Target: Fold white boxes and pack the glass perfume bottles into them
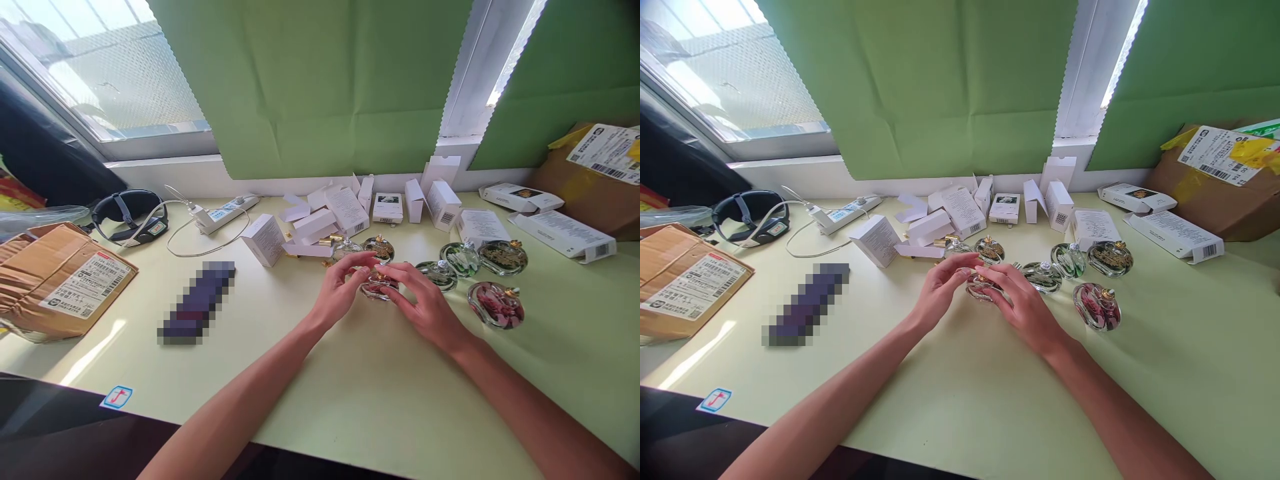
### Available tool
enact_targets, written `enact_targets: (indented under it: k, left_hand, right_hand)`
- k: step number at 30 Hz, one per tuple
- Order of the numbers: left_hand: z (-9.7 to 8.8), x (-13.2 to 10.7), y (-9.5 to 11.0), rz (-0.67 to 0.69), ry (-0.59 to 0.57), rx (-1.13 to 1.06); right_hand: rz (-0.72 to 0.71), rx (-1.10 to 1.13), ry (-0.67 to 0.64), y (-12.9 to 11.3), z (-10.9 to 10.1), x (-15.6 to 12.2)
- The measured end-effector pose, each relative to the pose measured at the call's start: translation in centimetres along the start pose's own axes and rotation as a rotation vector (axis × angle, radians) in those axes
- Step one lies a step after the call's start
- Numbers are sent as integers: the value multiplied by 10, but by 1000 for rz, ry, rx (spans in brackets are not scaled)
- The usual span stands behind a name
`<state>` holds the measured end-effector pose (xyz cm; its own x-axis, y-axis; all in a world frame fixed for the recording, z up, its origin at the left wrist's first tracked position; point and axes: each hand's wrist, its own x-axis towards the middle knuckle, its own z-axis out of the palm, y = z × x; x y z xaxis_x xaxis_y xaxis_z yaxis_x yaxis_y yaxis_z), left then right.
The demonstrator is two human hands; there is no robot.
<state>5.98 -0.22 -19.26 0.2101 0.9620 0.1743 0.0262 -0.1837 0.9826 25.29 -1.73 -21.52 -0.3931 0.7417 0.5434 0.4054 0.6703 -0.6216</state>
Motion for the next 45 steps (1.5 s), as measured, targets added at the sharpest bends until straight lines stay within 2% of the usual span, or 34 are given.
enact_targets:
  k: [45]
  left_hand:
    - [0, 1, -14, 28, -9, 73]
  right_hand:
    - [-4, 29, 36, 1, 2, 2]
